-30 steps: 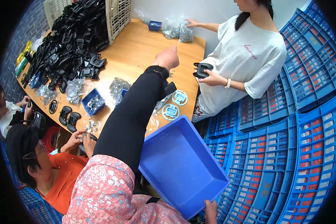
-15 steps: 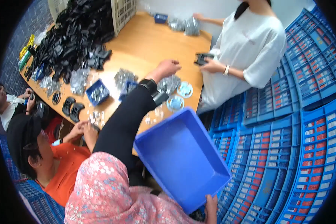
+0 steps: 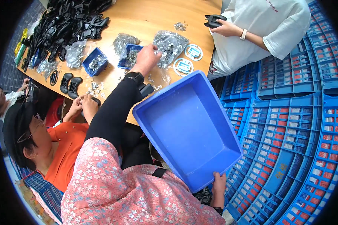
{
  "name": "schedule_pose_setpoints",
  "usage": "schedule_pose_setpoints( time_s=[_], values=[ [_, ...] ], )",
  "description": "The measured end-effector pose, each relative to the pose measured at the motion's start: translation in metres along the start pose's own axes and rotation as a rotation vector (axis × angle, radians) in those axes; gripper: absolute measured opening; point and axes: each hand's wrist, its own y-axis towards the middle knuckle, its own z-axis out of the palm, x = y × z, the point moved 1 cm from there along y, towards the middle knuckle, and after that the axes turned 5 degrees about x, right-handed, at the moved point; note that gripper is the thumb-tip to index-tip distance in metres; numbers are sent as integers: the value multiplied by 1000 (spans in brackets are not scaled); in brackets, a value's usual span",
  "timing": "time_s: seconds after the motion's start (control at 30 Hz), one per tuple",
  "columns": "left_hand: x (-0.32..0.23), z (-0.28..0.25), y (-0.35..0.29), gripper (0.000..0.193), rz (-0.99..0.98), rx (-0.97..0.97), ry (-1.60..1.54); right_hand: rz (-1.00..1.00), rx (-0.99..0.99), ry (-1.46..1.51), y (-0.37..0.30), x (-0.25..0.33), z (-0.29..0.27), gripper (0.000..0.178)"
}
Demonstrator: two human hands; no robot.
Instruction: Sorting small metal hardware parts from plastic bags into a blue plastic bin in a factory setting.
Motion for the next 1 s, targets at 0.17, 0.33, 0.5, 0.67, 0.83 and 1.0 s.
schedule_pose_setpoints(
  time_s=[0.17, 0.33, 0.5, 0.67, 0.83, 1.0],
  values=[
    [-16, 8, 9, 56, 8, -112, 108, -19, -22, -22, -1, -3, -4, 39],
    [-2, 10, 34, 31, 67, -128, 171, 24, -38, -62, -6, 0, -5, 41],
    [24, 10, 54, 24, 93, -189, -163, -26, -15, -55, -10, 9, 2, 40],
    [46, 15, 73, 27, 5, -61, -543, 19, 6, 25, -13, 18, 11, 46],
    [21, 9, 77, 34, -53, 56, -831, 11, -3, 38, -15, 16, 8, 49],
    [7, 4, 99, 34, -47, 95, -868, -8, 9, 40, -14, 19, 14, 49]
  ],
)
